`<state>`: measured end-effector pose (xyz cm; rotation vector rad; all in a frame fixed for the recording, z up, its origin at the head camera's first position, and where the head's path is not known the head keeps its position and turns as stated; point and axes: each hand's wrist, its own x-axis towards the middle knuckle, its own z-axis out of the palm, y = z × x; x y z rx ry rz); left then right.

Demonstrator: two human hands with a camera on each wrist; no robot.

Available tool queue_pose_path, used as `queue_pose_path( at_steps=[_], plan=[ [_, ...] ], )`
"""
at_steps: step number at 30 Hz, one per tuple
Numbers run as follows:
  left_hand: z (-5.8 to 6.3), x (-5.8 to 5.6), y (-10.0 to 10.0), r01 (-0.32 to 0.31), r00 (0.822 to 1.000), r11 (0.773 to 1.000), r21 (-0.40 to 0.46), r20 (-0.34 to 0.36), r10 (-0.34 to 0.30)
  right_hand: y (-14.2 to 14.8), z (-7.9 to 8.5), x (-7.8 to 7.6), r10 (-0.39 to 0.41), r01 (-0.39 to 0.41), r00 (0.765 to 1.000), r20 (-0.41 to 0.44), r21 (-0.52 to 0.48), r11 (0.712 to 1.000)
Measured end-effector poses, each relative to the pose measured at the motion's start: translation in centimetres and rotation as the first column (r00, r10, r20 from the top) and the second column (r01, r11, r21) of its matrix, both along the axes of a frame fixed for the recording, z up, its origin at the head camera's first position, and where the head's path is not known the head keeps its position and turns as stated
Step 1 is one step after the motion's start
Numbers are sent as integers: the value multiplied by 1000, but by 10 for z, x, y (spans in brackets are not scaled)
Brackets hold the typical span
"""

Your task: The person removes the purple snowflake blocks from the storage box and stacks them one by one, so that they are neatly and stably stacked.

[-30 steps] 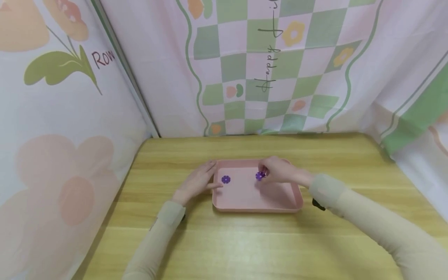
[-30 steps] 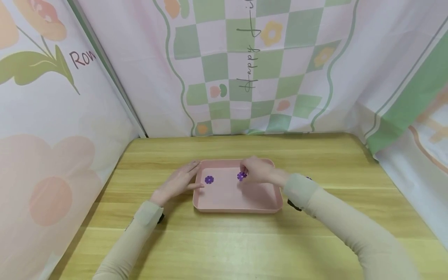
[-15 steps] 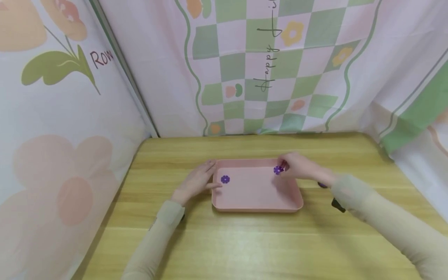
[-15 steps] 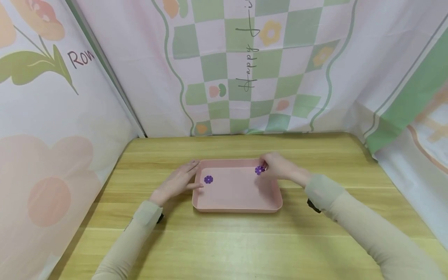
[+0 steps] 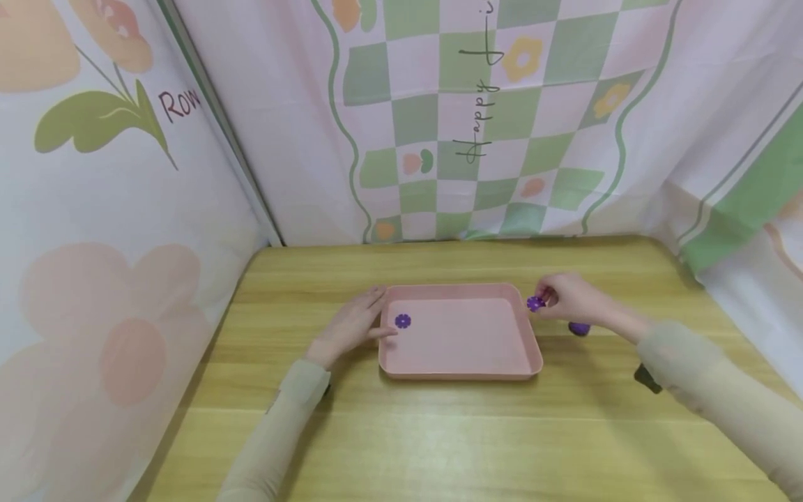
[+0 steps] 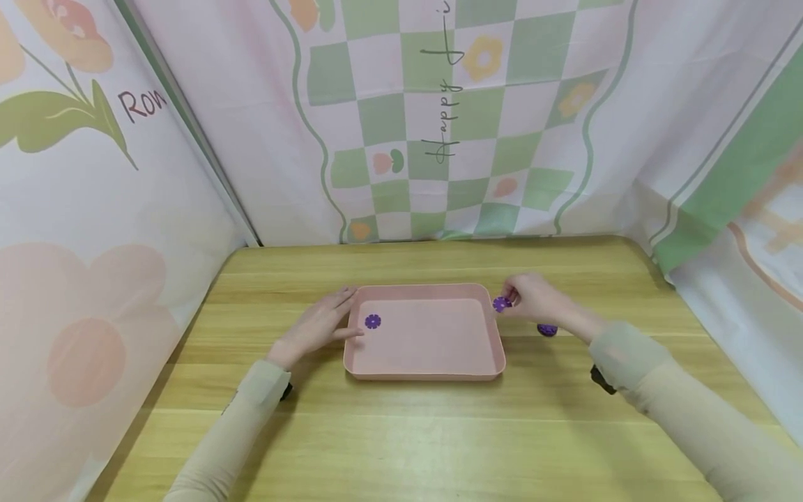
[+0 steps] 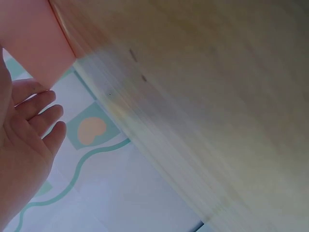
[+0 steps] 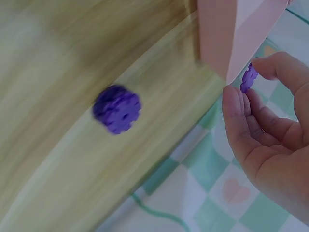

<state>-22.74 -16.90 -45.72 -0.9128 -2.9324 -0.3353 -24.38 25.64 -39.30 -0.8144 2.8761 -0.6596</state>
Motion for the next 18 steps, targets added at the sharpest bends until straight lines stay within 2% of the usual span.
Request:
queue_pose_path(
  at_steps=[4,8,18],
  plan=[
    [0,1,-1,6,1000,1000,4,-17,-6,13,-1,4,-28,29,999,-14,20,999],
    [0,2,-1,3,1000,1000,8,-4,-3,26,-4,6,-50,52,998,-37,44,998],
    [-1,0,0,-5,1000,1000,-6,9,5,55,-14,10,-104,105,994,-20,90,990]
  ],
)
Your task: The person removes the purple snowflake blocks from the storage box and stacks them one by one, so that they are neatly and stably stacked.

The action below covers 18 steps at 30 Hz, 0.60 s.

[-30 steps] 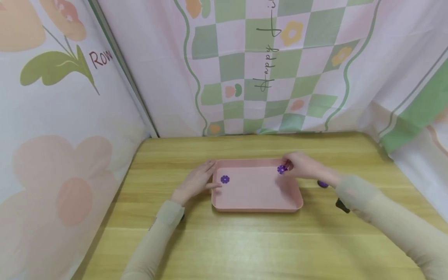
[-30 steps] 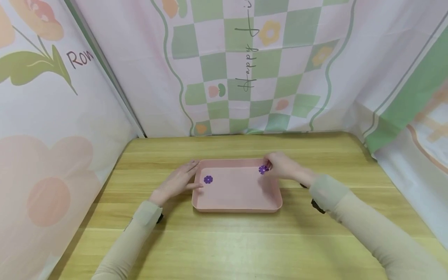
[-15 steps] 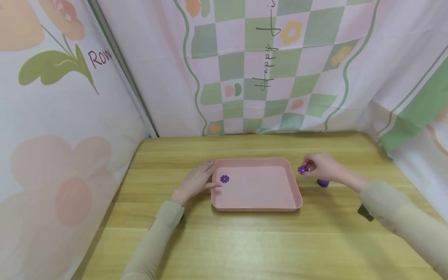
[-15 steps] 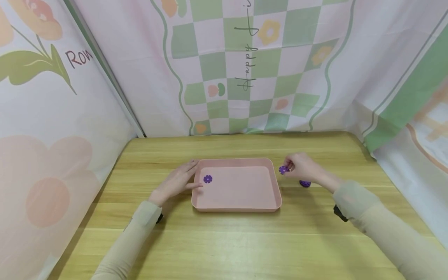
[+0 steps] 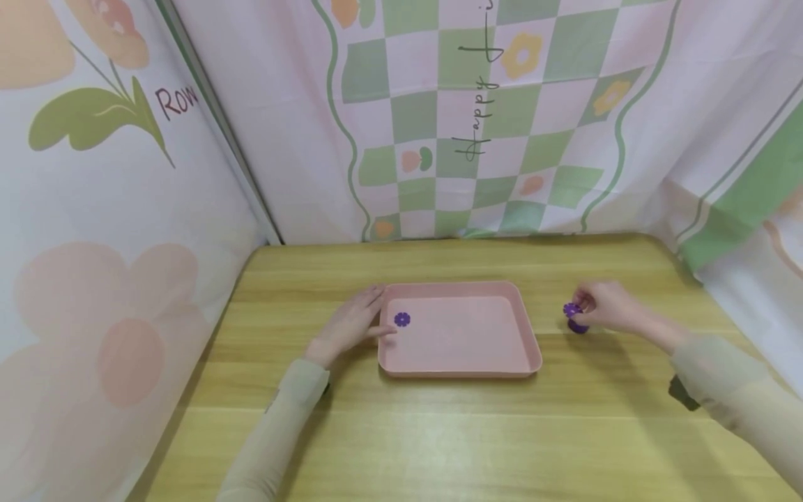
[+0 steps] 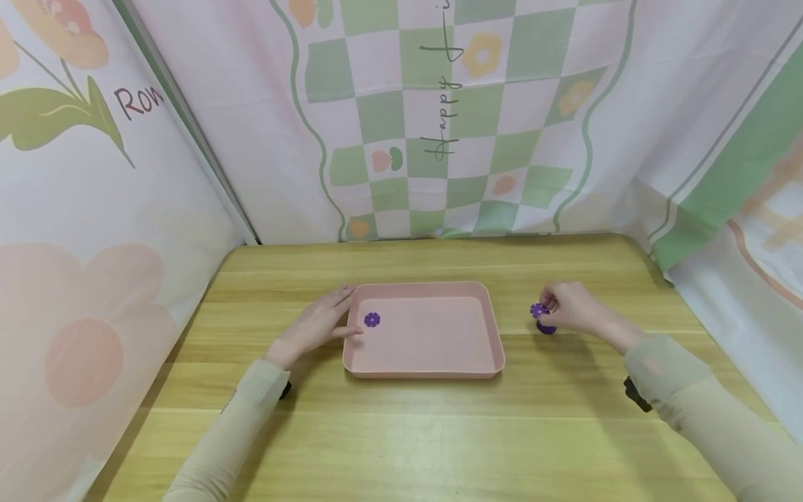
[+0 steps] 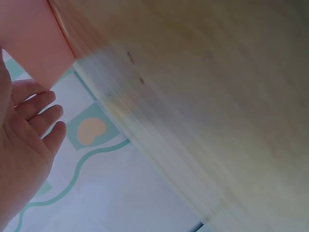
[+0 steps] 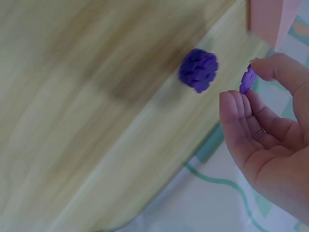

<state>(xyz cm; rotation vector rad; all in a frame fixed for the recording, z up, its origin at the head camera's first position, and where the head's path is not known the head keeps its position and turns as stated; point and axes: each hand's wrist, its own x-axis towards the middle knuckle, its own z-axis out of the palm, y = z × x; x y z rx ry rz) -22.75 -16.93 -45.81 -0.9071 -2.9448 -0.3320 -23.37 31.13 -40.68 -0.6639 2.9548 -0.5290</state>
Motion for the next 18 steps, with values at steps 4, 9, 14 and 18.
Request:
queue_pose_path(
  at_steps=[4,9,14,18],
  plan=[
    [0,0,0,1,1000,1000,6,1,-1,9,-6,-1,-15,15,1000,-2,18,1000],
    [0,-1,-1,-3,1000,1000,-10,-2,3,15,-11,-3,-22,22,1000,5,22,1000],
    [-1,-1,-1,-2,1000,1000,-17,-3,2,18,-12,-2,-31,31,999,30,25,999],
    [-1,-1,-1,3,1000,1000,-14,-10,-3,18,-14,-2,-40,38,998,56,30,999]
  ],
)
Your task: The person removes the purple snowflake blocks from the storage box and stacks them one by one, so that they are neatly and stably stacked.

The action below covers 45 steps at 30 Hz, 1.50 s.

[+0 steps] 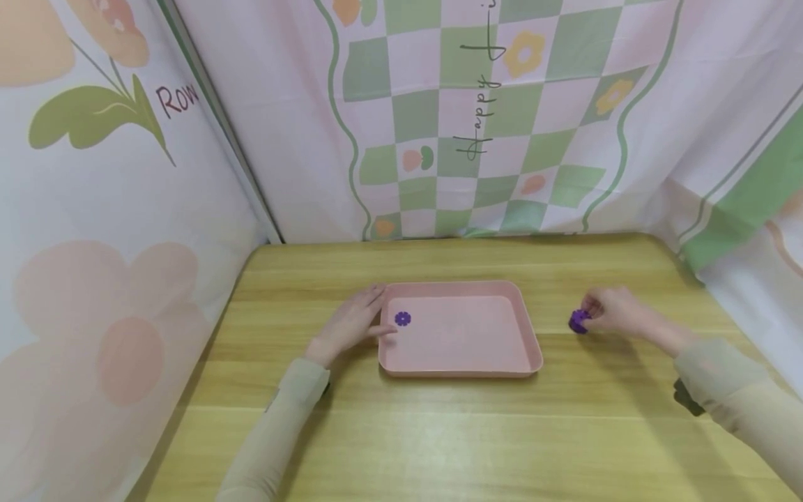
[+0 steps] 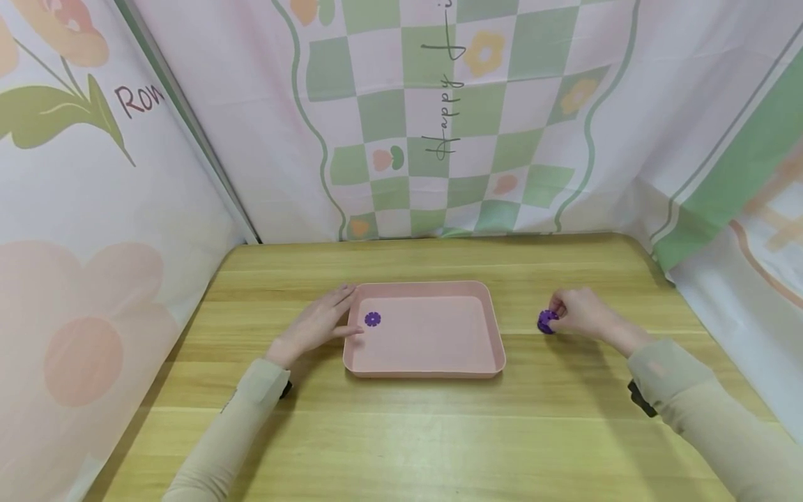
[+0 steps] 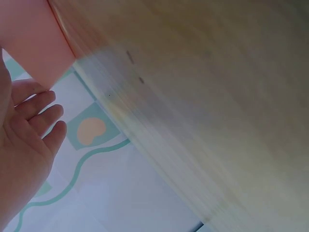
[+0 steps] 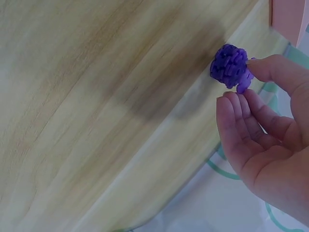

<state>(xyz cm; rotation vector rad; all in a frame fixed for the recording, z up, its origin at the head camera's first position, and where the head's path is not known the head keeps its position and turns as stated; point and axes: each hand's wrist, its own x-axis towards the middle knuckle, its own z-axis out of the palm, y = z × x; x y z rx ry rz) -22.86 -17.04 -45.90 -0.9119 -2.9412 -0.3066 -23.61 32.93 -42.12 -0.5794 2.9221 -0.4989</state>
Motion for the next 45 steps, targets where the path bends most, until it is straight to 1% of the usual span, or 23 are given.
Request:
queue_pose_path(
  at_steps=[4,11,18,23,30,37,41,45],
  plan=[
    [1,1,0,4,1000,1000,11,0,-4,1,-3,-1,7,-7,1000,1,12,1000],
    [1,1,0,2,1000,1000,-4,2,-2,2,-6,0,22,-21,999,-24,15,1000],
    [3,2,0,-2,1000,1000,12,21,2,2,-6,0,20,-20,1000,-9,15,1000],
    [2,1,1,-1,1000,1000,10,11,1,3,-6,1,22,-22,1000,3,20,1000],
    [1,1,0,5,1000,1000,8,1,-5,4,-7,1,27,-27,1000,-10,22,999],
    [2,2,0,2,1000,1000,19,5,-2,4,-8,1,36,-36,999,-31,14,999],
    [1,2,-1,1,1000,1000,19,2,-1,5,-6,1,41,-41,998,-42,0,999],
    [1,1,-1,4,1000,1000,19,-2,-4,5,-1,1,50,-50,997,-63,-3,999]
  ],
)
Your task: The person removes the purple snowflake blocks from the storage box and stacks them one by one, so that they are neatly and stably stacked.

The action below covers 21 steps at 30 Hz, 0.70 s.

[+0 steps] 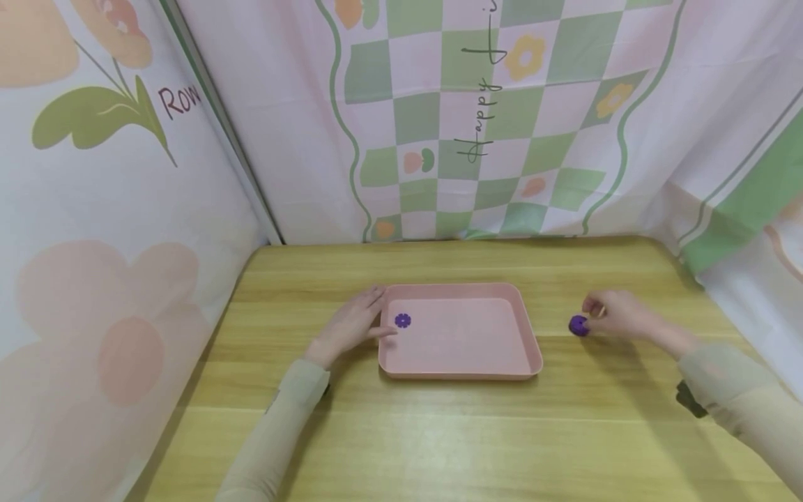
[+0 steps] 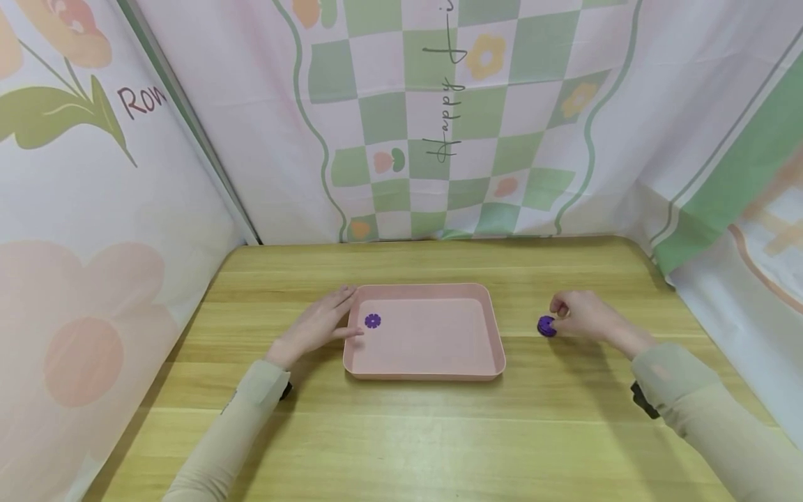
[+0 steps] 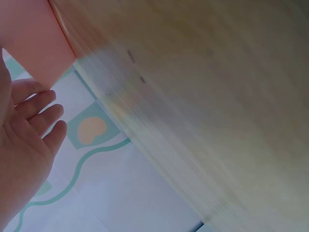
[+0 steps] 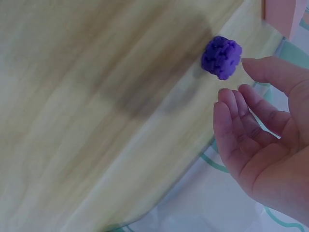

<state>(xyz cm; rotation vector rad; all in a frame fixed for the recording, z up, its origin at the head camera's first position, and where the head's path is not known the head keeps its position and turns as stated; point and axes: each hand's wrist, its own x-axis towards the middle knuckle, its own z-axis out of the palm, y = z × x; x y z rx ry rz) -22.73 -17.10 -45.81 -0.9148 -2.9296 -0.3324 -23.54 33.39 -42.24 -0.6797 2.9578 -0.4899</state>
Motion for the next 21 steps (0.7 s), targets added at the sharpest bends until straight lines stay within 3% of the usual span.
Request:
queue_pose_path(
  at_steps=[21],
  plan=[
    [-1,-2,-1,-5,1000,1000,-10,9,5,-56,31,-14,81,-80,997,7,-41,996]
  ],
)
